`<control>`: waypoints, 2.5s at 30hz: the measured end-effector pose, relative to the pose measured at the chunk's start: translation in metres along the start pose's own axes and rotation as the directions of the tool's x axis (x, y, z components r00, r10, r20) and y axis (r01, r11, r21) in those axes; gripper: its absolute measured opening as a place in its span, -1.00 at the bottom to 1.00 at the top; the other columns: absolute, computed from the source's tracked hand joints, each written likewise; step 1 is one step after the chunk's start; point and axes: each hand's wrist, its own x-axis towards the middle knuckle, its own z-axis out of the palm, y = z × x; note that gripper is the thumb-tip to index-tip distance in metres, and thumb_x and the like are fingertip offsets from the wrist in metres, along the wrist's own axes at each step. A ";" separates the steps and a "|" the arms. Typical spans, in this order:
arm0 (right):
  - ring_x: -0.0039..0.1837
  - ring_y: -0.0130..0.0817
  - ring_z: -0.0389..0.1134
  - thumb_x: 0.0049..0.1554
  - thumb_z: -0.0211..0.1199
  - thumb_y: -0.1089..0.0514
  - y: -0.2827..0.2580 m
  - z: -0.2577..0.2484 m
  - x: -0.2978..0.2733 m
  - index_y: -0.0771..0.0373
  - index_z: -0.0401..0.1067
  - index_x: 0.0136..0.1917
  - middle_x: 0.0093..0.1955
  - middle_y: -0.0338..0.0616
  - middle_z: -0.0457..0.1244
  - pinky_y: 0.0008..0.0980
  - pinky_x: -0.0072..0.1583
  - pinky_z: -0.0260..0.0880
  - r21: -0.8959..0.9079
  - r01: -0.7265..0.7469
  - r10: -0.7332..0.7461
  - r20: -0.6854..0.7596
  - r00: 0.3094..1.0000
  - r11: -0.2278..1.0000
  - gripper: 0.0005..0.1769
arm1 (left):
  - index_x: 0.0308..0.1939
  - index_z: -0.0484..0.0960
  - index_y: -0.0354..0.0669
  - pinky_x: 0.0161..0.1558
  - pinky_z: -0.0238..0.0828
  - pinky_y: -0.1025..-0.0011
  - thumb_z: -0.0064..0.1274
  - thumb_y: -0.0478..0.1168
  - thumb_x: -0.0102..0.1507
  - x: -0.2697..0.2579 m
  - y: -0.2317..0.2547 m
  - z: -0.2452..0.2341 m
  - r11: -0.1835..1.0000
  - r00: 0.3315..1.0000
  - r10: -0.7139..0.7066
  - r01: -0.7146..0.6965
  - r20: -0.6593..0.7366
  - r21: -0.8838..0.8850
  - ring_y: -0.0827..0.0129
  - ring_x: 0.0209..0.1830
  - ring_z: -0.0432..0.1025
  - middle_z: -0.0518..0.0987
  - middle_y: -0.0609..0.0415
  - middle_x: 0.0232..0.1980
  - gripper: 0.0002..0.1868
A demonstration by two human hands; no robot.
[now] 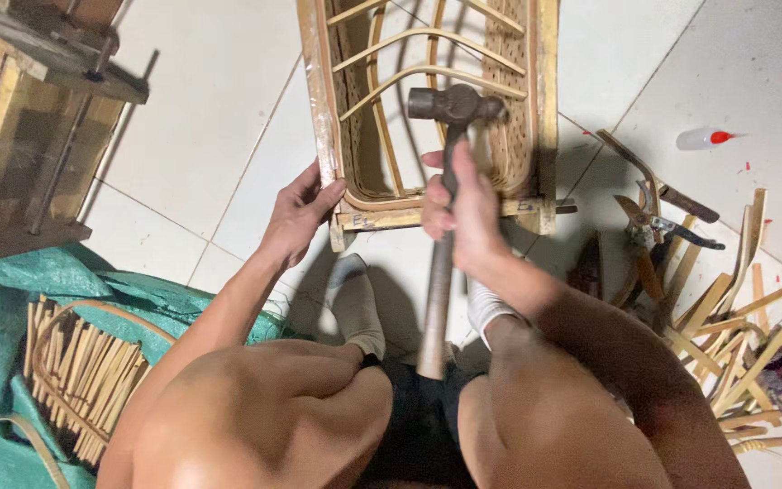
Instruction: The person applies glue to the joints of a rectangular woven basket frame, presses the pieces together, and uses a hammer and knife to secure and trim the structure. The person works on multiple basket frames, moving them aside after each repair.
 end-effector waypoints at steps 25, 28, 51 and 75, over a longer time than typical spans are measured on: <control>-0.58 -0.62 -0.02 0.27 -0.14 -0.40 0.037 0.021 0.021 0.30 0.42 -0.01 -0.53 -0.44 0.02 -0.50 -0.56 -0.02 -0.387 0.137 -0.096 0.123 0.988 0.912 -0.29 | 0.50 0.32 -0.22 0.12 0.54 0.38 0.10 -0.30 0.34 -0.003 -0.002 -0.005 0.999 1.000 0.014 -0.015 -0.005 -0.049 0.49 0.13 0.50 0.59 0.08 0.27 -0.37; -0.58 -0.63 -0.04 0.28 -0.11 -0.38 0.035 0.018 0.020 0.26 0.38 0.00 -0.53 -0.45 -0.02 -0.50 -0.54 -0.02 -0.320 0.018 0.023 0.123 0.992 0.947 -0.35 | 0.50 0.32 -0.20 0.10 0.56 0.38 0.12 -0.27 0.33 0.000 -0.007 -0.005 1.000 0.998 -0.008 0.009 -0.055 0.025 0.49 0.13 0.49 0.59 0.08 0.26 -0.35; -0.54 -0.64 -0.07 0.35 -0.15 -0.33 -0.001 0.030 0.043 0.26 0.33 0.02 -0.49 -0.46 0.00 -0.51 -0.51 -0.08 -0.191 0.163 -0.146 0.099 0.984 0.968 -0.40 | 0.46 0.01 -0.41 0.07 0.53 0.17 0.28 -0.19 0.26 0.022 -0.009 0.026 0.767 0.915 0.387 -0.248 -0.118 0.592 0.02 0.06 0.55 0.58 -0.34 0.12 -0.11; -0.35 -0.53 0.20 0.48 -0.20 0.08 -0.109 0.054 0.065 0.33 0.28 0.23 -0.27 -0.28 0.17 -0.52 -0.37 0.27 -0.781 0.613 -0.355 0.544 0.761 0.117 -0.68 | 0.48 -0.04 -0.34 0.21 0.37 0.00 0.09 -0.14 0.33 0.043 0.032 0.029 0.758 0.921 0.347 -0.164 -0.177 0.632 -0.35 0.16 0.45 0.55 -0.48 0.16 -0.19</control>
